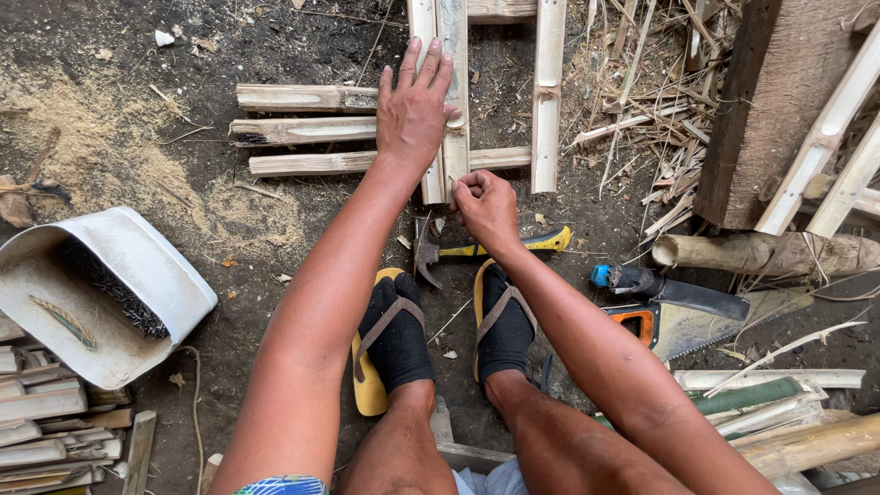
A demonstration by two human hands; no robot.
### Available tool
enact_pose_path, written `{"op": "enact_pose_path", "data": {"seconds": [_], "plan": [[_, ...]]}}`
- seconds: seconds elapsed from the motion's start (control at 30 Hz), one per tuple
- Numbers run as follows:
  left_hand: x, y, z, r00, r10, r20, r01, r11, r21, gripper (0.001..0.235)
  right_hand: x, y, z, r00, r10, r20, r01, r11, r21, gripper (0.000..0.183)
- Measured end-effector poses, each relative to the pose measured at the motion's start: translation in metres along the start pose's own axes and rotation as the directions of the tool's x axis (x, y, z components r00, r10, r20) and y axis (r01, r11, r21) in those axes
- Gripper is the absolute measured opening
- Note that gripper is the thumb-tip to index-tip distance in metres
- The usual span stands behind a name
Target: The person assembles a wooden ladder-like structure by placing short wooden slats between two vertical bamboo poles and securing them with nails using a hammer. The person repeatedly picks up slats, positions them, and hammers nails to fasten them.
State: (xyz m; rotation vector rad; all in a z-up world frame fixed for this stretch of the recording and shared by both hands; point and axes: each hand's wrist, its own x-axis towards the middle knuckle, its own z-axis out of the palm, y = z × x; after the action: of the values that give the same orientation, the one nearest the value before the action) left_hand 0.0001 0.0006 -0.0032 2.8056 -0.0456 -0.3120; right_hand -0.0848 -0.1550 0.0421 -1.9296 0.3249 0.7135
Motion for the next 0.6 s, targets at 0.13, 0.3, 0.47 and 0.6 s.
{"op": "enact_pose_path", "data": {"seconds": [0.13, 0.3, 0.47, 0.6], "plan": [[0.0008, -0.0006, 0.0021, 1.000, -0.005, -0.001, 0.005, 1.000, -0.012, 0.072, 0.0054, 0.0079, 0.0029, 0.998, -0.045, -0.033, 0.041, 0.992, -0.117, 0.017], [0.0047, -0.0010, 0.0073, 0.999, -0.014, 0.032, 0.014, 1.000, 0.010, 0.074, 0.0108, 0.0088, 0.0020, 0.997, 0.010, -0.072, -0.021, 0.987, -0.160, 0.018], [0.0049, -0.0039, 0.0095, 1.000, 0.017, -0.004, -0.017, 0.999, 0.027, 0.074, 0.0082, 0.0079, 0.0021, 0.985, -0.082, -0.154, 0.048, 0.976, -0.211, 0.017], [0.0032, -0.0028, 0.0074, 1.000, 0.006, 0.007, -0.007, 1.000, 0.016, 0.074, 0.0038, 0.0093, 0.0082, 0.969, -0.091, -0.231, 0.038, 0.974, -0.225, 0.017]]}}
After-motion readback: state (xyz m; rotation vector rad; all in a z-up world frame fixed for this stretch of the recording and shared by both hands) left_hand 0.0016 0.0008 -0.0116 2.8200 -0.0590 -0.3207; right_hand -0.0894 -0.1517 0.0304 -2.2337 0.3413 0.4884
